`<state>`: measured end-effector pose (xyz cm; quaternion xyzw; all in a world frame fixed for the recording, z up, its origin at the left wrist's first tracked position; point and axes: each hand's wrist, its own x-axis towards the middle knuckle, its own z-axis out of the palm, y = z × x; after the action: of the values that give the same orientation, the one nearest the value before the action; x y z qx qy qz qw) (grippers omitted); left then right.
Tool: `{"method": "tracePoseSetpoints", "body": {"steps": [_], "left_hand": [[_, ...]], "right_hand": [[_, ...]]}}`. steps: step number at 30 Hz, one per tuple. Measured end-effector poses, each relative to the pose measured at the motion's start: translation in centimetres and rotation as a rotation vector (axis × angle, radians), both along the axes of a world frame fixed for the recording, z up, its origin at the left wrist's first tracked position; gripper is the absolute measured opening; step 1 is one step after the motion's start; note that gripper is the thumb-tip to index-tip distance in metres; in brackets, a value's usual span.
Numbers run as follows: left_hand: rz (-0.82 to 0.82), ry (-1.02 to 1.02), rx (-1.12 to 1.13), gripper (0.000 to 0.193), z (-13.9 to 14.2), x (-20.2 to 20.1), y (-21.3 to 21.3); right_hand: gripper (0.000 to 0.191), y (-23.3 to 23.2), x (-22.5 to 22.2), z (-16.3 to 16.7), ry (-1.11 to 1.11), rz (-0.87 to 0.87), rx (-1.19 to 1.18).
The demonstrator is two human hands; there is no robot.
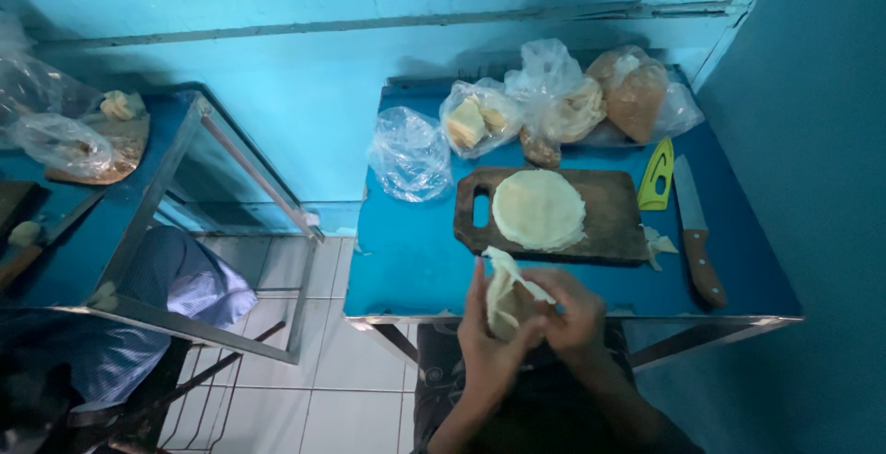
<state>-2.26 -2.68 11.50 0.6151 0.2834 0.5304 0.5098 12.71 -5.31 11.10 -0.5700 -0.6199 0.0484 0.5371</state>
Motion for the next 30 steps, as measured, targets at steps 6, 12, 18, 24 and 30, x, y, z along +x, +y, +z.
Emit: {"method": "tracePoseSetpoints", "body": {"steps": [6,12,18,24,30], "left_hand": [[0.054,-0.305,-0.392,0.040,-3.3,-0.6,2.9],[0.153,-0.293,-0.349,0.035,-3.9,-1.0,2.8],[0.069,0.037,0.080,0.039,-1.4,-1.3,1.4],[0.102,-0.182,-0.189,0.026,0.2,-2.7,2.5],[0.113,-0.446,-0.418,0.018,0.5,-2.6,3.0]], "right_hand": [[0.029,0.5,2.2,-2.9,0.567,0.029,-0.220],[0.057,0.4,1.5,-1.5,1.397,0.590,-0.336],[0.077,0.9,-0.6,-0.3,0.634,0.358,-0.226],[0.035,0.9,1.0,-3.1,0.839,0.088,-0.467],[0.050,0.6,1.1,-2.5,1.296,0.480,-0.315]]}}
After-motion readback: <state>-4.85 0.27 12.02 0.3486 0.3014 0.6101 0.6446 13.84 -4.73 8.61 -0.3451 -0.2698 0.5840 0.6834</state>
